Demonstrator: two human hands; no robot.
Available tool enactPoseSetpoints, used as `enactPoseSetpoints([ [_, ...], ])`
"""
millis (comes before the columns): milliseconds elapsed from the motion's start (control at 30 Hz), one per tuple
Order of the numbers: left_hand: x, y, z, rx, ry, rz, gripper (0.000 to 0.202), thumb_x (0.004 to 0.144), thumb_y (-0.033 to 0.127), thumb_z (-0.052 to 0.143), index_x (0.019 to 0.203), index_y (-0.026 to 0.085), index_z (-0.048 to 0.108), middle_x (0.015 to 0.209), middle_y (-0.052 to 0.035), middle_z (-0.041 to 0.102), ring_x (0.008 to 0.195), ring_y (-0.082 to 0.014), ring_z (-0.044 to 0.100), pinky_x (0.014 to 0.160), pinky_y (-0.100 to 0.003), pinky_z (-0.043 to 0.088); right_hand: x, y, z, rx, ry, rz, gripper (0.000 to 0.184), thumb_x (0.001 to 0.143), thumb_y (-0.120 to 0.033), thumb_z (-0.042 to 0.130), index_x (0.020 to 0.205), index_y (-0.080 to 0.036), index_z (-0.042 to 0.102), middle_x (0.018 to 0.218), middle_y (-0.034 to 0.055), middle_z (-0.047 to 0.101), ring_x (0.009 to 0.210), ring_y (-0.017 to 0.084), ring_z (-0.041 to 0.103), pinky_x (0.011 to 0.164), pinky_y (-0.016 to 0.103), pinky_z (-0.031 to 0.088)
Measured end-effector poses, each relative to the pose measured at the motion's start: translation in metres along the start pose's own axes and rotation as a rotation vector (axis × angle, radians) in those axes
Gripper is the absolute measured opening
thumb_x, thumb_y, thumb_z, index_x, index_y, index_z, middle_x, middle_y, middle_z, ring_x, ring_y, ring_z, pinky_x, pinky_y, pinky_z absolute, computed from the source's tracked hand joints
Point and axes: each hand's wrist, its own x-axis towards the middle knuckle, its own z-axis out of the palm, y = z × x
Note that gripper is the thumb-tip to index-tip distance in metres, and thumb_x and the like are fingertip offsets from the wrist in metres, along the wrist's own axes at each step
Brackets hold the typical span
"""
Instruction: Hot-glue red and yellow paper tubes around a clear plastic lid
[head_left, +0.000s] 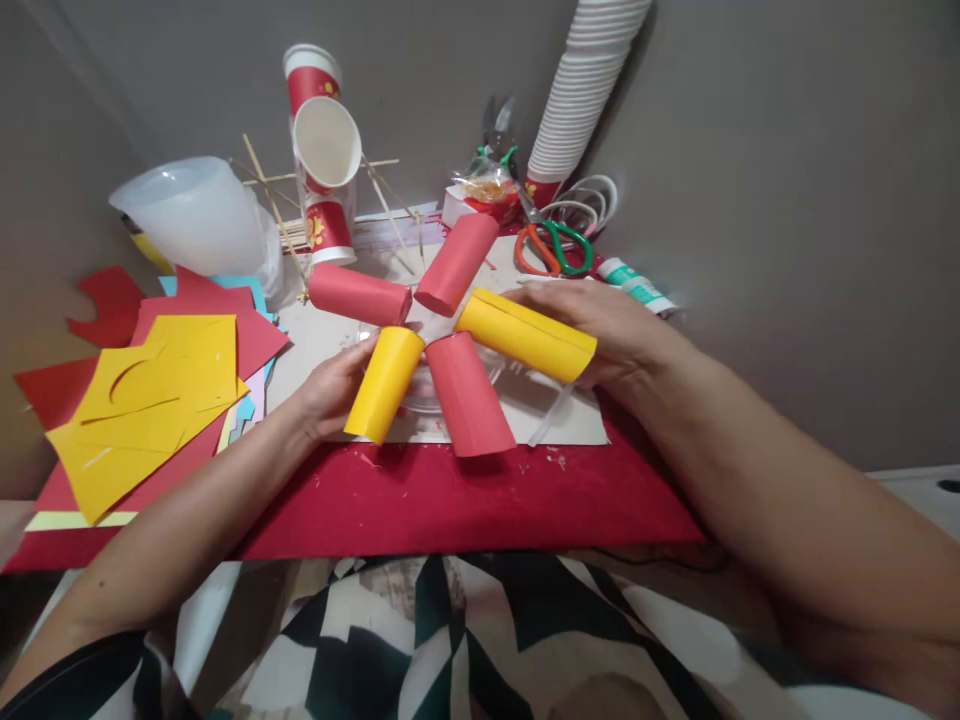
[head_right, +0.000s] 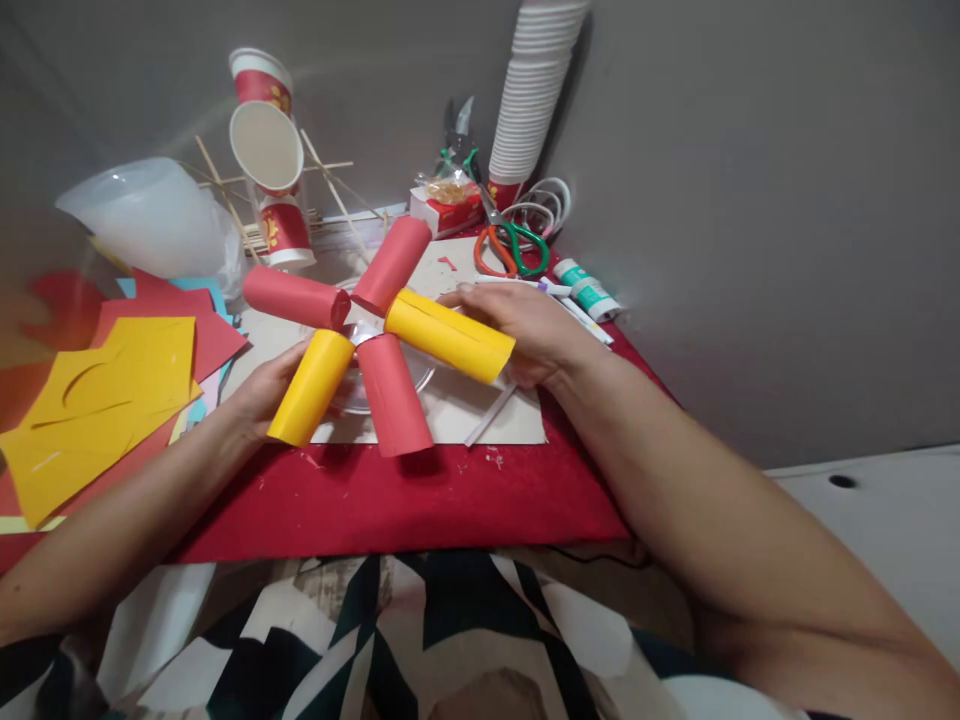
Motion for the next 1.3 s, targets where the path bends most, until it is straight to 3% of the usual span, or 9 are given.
enactPoseSetpoints([
  [100,0.002,-0.001,-0.001,-0.032,0.041,0.077,0.043,0.11,0.035,0.036,0.135,0.013,0.063,0.086,-0.0084,0.078,0.064,-0.0198,0.074,0.055,-0.03,0.061,0.008,-0.006,-0.01,0.109,-0.027,0.13,0.044,0.108,-0.034,0.049,0.09,-0.008,0.079,0.084,0.0192,0.081,0.064,0.019,0.075,0.057,0.034,0.056],
  [200,0.005,-0.003,-0.004,-0.064,0.044,0.136,0.043,0.11,0.034,0.036,0.138,0.013,0.061,0.095,-0.0102,0.08,0.071,-0.0208,0.077,0.065,-0.033,0.063,0.01,-0.014,-0.017,0.157,0.111,0.11,0.041,0.109,-0.029,0.044,0.094,-0.009,0.076,0.091,0.0198,0.081,0.067,0.017,0.075,0.06,0.033,0.057],
  [333,0.011,-0.008,-0.01,-0.091,0.03,0.207,0.037,0.109,0.03,0.042,0.136,0.014,0.062,0.106,-0.0121,0.08,0.086,-0.0213,0.078,0.087,-0.038,0.063,-0.004,-0.023,-0.01,0.133,0.359,-0.128,0.024,0.103,-0.021,0.055,0.095,-0.014,0.076,0.089,0.0129,0.081,0.074,0.015,0.076,0.073,0.031,0.06],
  [433,0.014,-0.012,-0.015,-0.09,-0.012,0.226,0.034,0.109,0.03,0.045,0.128,0.013,0.067,0.116,-0.0144,0.078,0.096,-0.0241,0.078,0.095,-0.042,0.062,-0.022,-0.029,-0.001,0.071,0.409,-0.383,0.018,0.098,-0.026,0.064,0.099,-0.016,0.08,0.087,0.0099,0.081,0.077,0.018,0.077,0.078,0.034,0.062],
  [600,0.017,-0.018,-0.022,-0.072,-0.096,0.275,0.028,0.107,0.027,0.051,0.125,0.016,0.07,0.125,-0.0132,0.076,0.106,-0.025,0.076,0.101,-0.044,0.059,-0.047,-0.036,0.005,-0.134,0.288,-0.595,0.017,0.099,-0.025,0.066,0.108,-0.024,0.08,0.096,0.006,0.082,0.088,0.019,0.078,0.079,0.035,0.062],
  [833,0.017,-0.021,-0.019,-0.055,-0.107,0.197,0.029,0.107,0.028,0.051,0.123,0.015,0.071,0.121,-0.0136,0.078,0.107,-0.027,0.076,0.103,-0.045,0.057,-0.059,-0.044,0.008,-0.262,0.101,-0.754,0.03,0.097,-0.014,0.066,0.12,-0.03,0.075,0.108,0.0032,0.082,0.101,0.02,0.078,0.092,0.038,0.062],
  [967,0.016,-0.022,-0.016,-0.015,-0.099,0.184,0.03,0.106,0.027,0.053,0.127,0.013,0.069,0.119,-0.0148,0.077,0.105,-0.0262,0.077,0.107,-0.045,0.055,-0.06,-0.045,0.013,-0.285,0.041,-0.769,0.029,0.098,-0.016,0.064,0.12,-0.031,0.075,0.109,0.0029,0.082,0.102,0.022,0.078,0.089,0.04,0.063],
  [1300,0.021,-0.027,-0.014,0.025,-0.105,0.211,0.023,0.101,0.024,0.059,0.118,0.015,0.072,0.114,-0.0127,0.078,0.096,-0.0227,0.076,0.087,-0.035,0.062,-0.066,-0.058,0.033,-0.496,-0.154,-0.819,0.031,0.1,-0.015,0.059,0.127,-0.023,0.072,0.116,0.0111,0.081,0.109,0.026,0.077,0.096,0.045,0.062],
])
